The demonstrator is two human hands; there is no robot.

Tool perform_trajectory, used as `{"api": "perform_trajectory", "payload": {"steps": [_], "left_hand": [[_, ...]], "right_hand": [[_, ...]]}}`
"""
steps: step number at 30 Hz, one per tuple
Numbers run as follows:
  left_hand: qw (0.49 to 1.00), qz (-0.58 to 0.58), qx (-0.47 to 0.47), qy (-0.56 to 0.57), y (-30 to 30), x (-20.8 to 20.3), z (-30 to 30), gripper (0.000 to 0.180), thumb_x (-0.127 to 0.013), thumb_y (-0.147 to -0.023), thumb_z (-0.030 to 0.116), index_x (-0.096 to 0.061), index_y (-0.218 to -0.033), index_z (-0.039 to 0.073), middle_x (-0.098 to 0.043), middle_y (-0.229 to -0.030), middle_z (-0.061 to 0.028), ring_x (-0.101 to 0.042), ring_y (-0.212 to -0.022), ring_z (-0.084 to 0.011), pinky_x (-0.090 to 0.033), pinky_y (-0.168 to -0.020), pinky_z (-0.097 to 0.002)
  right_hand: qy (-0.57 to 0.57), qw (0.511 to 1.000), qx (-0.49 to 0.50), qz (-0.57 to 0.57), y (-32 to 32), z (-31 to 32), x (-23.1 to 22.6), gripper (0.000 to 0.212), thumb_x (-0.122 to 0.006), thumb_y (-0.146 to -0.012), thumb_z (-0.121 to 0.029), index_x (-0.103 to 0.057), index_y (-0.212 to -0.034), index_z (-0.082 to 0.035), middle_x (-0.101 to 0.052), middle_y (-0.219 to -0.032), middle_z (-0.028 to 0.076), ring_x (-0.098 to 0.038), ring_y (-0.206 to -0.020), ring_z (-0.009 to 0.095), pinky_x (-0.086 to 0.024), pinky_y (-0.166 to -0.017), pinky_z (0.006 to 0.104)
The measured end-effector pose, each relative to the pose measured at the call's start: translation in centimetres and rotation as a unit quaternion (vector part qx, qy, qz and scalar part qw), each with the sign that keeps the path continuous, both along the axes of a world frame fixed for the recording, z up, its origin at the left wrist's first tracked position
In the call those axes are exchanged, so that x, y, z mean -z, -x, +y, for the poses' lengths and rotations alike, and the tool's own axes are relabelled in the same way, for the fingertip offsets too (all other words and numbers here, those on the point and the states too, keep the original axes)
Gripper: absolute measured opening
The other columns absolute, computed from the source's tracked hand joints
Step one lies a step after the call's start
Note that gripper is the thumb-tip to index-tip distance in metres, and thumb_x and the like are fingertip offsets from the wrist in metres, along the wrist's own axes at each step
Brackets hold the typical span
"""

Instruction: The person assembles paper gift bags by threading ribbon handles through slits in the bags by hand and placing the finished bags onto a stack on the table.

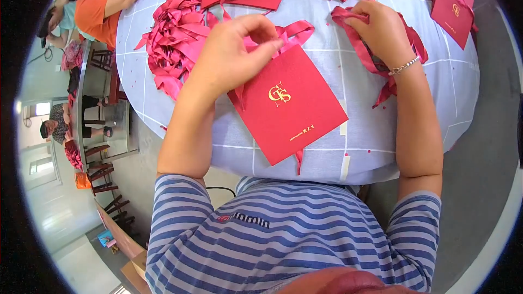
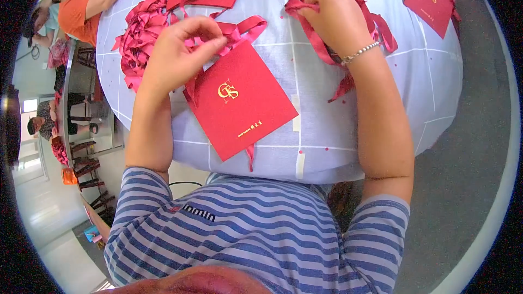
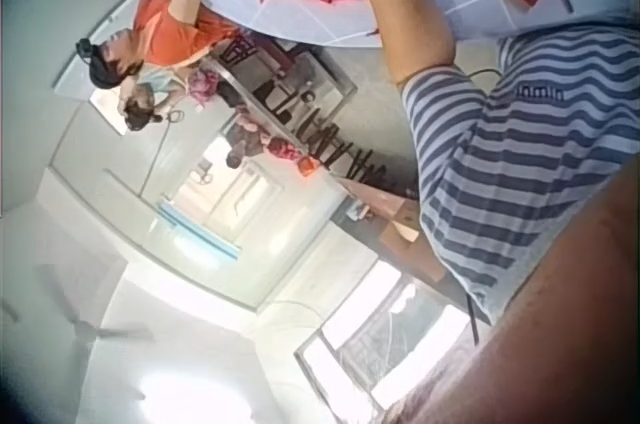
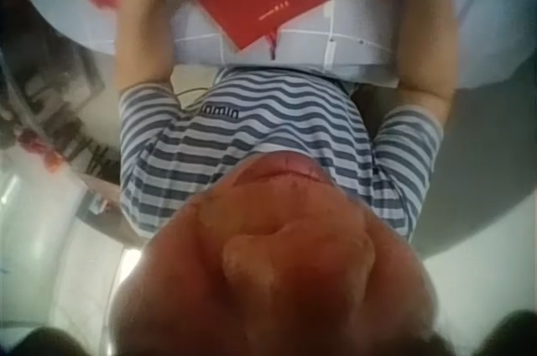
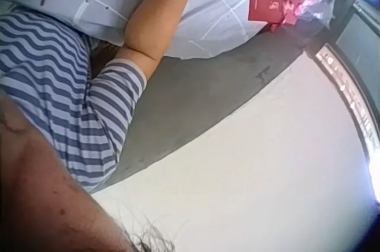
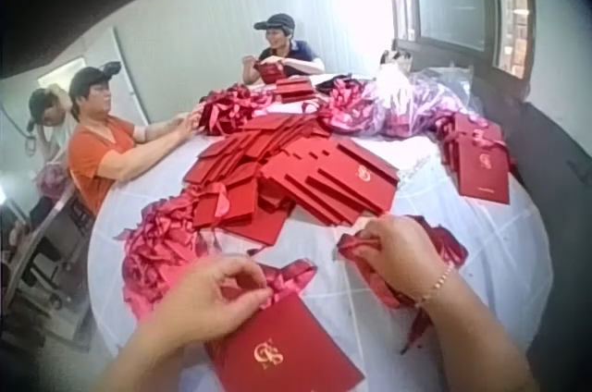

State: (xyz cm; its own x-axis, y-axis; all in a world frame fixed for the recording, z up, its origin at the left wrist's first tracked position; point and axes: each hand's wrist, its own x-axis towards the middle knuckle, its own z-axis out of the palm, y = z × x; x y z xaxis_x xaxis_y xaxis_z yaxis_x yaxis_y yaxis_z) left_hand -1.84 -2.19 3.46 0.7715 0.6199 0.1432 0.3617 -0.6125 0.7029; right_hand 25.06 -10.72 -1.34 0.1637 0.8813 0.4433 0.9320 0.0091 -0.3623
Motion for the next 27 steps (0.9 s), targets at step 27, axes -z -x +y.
{"api": "perform_trajectory", "payload": {"steps": [27], "left_hand": [[0.989, -0.017, 0.082, -0.121, -0.3, 1.9, 0.1, 0.03, -0.079, -0.074, 0.016, -0.066, -0.096, 0.0, -0.065, -0.089, -0.0123, -0.062, -0.084, -0.0284, -0.051, -0.077, -0.0374]], "right_hand": [[-0.012, 0.995, -0.004, 0.1, -0.7, -1.3, -3.0, 0.025, -0.064, -0.079, 0.001, -0.069, -0.103, -0.002, -0.069, -0.084, 0.014, -0.065, -0.072, 0.029, -0.053, -0.068, 0.0363]]}}
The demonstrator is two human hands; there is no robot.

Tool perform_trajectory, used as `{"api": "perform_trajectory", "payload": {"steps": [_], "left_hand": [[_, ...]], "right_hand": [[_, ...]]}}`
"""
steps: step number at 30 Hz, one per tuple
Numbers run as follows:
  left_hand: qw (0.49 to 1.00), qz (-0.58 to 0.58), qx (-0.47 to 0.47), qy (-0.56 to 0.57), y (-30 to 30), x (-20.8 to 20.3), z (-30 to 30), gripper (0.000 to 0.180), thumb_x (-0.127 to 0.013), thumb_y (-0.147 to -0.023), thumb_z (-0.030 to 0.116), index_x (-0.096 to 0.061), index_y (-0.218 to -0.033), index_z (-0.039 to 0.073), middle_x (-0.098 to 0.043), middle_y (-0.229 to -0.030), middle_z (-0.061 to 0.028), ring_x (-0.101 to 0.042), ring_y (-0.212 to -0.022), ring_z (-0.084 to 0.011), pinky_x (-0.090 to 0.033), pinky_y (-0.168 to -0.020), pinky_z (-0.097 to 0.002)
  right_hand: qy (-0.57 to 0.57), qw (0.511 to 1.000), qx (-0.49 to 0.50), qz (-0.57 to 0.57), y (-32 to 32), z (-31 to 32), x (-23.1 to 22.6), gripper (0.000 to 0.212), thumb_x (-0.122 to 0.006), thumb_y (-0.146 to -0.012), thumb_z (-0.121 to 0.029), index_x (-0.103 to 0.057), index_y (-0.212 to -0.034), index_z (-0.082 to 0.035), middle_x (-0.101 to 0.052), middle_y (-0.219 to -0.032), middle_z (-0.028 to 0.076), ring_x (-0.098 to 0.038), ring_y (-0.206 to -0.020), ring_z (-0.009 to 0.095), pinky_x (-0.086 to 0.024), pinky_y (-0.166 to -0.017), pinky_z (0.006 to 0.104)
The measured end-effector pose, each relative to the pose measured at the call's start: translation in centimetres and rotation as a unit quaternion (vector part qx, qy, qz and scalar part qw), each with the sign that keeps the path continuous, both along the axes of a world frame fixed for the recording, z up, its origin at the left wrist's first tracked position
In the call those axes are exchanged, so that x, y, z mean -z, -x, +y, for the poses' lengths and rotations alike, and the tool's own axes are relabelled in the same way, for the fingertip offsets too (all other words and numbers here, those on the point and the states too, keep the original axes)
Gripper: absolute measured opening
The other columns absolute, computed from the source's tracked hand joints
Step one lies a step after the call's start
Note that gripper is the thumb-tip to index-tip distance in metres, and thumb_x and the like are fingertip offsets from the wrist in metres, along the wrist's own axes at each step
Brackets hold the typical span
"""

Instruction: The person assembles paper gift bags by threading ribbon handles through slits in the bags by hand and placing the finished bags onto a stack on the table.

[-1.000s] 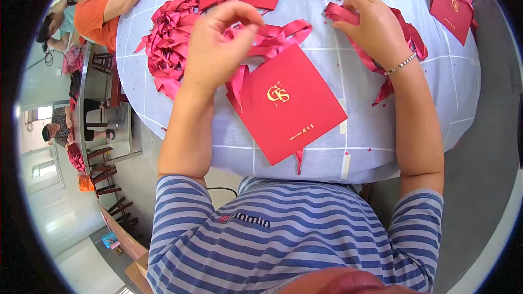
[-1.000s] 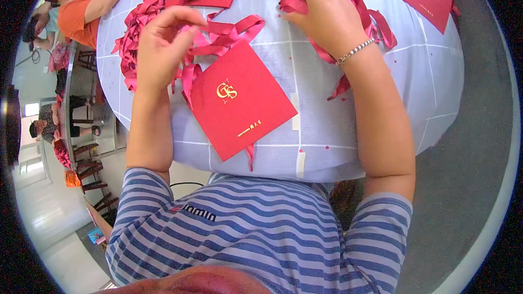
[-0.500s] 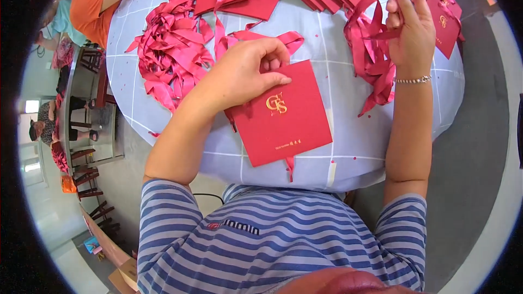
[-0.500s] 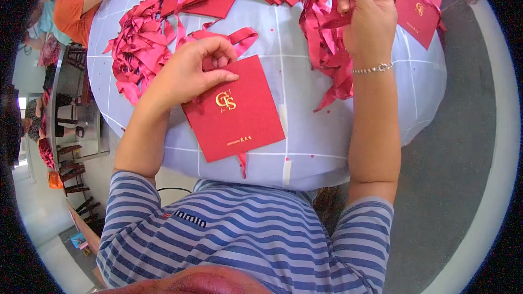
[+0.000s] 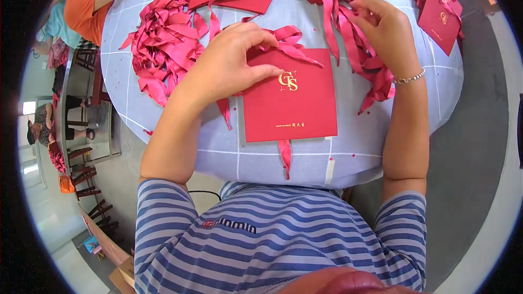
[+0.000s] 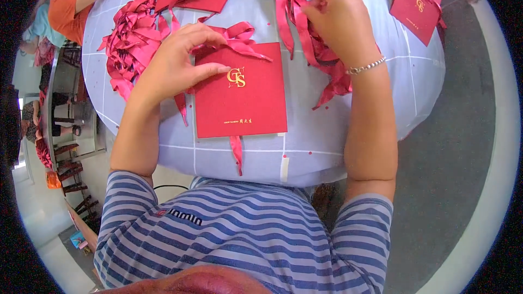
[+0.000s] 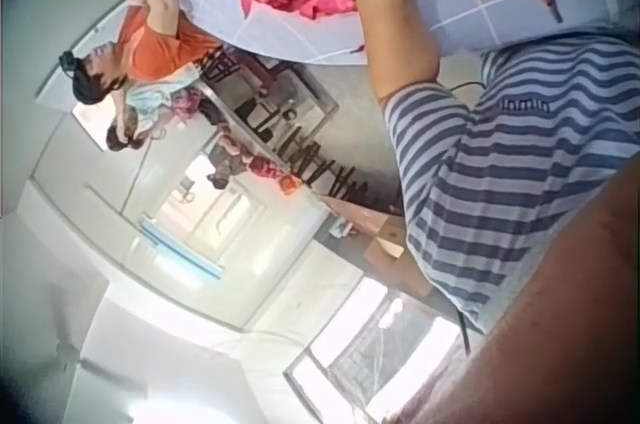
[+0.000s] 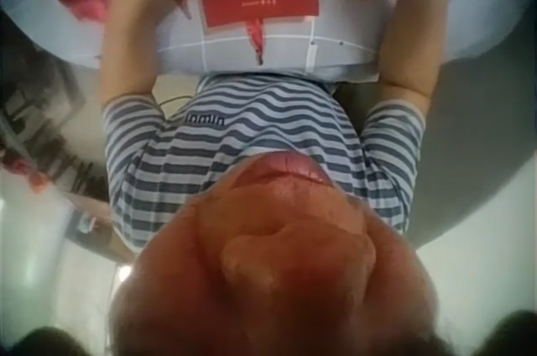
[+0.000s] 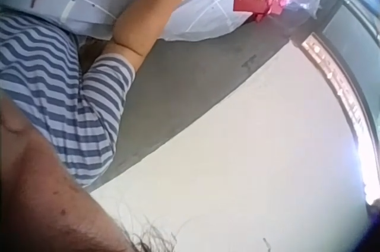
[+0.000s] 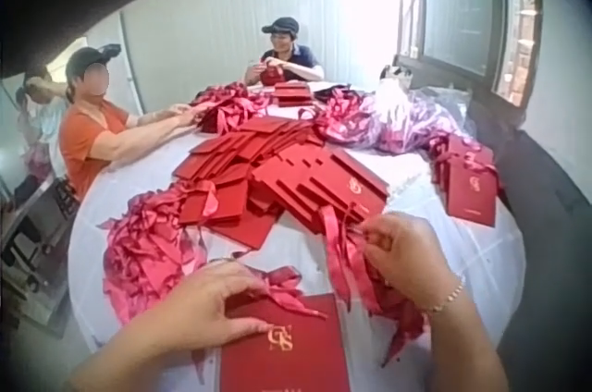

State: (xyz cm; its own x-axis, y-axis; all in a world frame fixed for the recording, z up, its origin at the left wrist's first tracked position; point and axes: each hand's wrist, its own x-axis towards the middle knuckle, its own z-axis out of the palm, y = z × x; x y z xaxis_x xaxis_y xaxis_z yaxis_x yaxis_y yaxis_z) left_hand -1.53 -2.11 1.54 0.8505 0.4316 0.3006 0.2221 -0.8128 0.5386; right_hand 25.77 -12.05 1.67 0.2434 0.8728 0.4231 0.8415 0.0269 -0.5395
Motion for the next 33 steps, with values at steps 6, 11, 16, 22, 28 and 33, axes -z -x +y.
{"api": "perform_trajectory", "payload": {"steps": [6, 11, 16, 22, 28, 33], "left_hand": [[0.987, -0.033, -0.028, 0.155, 0.5, 1.1, 0.4, 0.054, -0.078, -0.076, 0.015, -0.055, -0.124, 0.003, -0.066, -0.117, -0.0156, -0.062, -0.11, -0.0327, -0.05, -0.094, -0.038], [0.994, -0.053, -0.076, -0.058, 0.1, 1.3, 0.8, 0.047, -0.075, -0.08, 0.017, -0.058, -0.122, 0.003, -0.065, -0.117, -0.0172, -0.063, -0.109, -0.0323, -0.05, -0.094, -0.0374], [0.994, 0.035, -0.055, 0.083, 0.8, -0.4, 0.9, 0.033, -0.08, -0.074, 0.017, -0.065, -0.099, 0.001, -0.064, -0.096, -0.0115, -0.063, -0.091, -0.0256, -0.052, -0.081, -0.0344], [0.992, 0.102, 0.006, 0.075, 0.9, -0.3, 0.5, 0.04, -0.085, -0.067, 0.012, -0.064, -0.099, 0.001, -0.061, -0.095, -0.0095, -0.061, -0.089, -0.0237, -0.051, -0.079, -0.0326], [0.988, 0.106, 0.019, 0.109, 0.7, -0.4, -0.5, 0.041, -0.085, -0.065, 0.012, -0.061, -0.098, 0.006, -0.061, -0.096, -0.0083, -0.058, -0.09, -0.024, -0.049, -0.08, -0.0339], [0.995, 0.043, 0.006, 0.087, 0.9, -0.3, -0.1, 0.037, -0.081, -0.073, 0.012, -0.064, -0.105, 0.006, -0.062, -0.097, -0.0081, -0.059, -0.091, -0.0218, -0.049, -0.084, -0.0328]], "right_hand": [[0.114, 0.951, -0.281, -0.055, 1.2, -0.6, 0.5, 0.027, -0.062, -0.069, 0.011, -0.068, -0.093, 0.0, -0.065, -0.096, 0.014, -0.062, -0.089, 0.029, -0.052, -0.08, 0.0354], [0.159, 0.95, -0.265, -0.035, 0.6, -0.4, 0.4, 0.02, -0.068, -0.072, 0.004, -0.066, -0.091, 0.0, -0.063, -0.095, 0.014, -0.061, -0.091, 0.03, -0.051, -0.082, 0.0366], [0.202, 0.953, -0.224, -0.023, 0.8, 0.5, 0.9, 0.011, -0.069, -0.079, 0.003, -0.064, -0.088, 0.002, -0.061, -0.094, 0.007, -0.059, -0.073, 0.015, -0.049, -0.067, 0.0265], [0.157, 0.941, -0.23, 0.191, 4.3, -0.2, -0.5, 0.008, -0.067, -0.087, -0.002, -0.062, -0.092, 0.001, -0.067, -0.096, 0.006, -0.057, -0.068, 0.006, -0.045, -0.057, 0.0212], [0.145, 0.933, -0.302, 0.133, 8.0, -1.1, 0.6, 0.011, -0.07, -0.086, -0.005, -0.061, -0.087, 0.002, -0.058, -0.066, 0.009, -0.06, -0.056, 0.013, -0.046, -0.051, 0.0282], [0.113, 0.957, -0.202, 0.176, 7.2, -0.9, 0.3, 0.013, -0.07, -0.083, -0.011, -0.065, -0.084, 0.001, -0.06, -0.068, 0.015, -0.061, -0.06, 0.024, -0.046, -0.055, 0.035]]}}
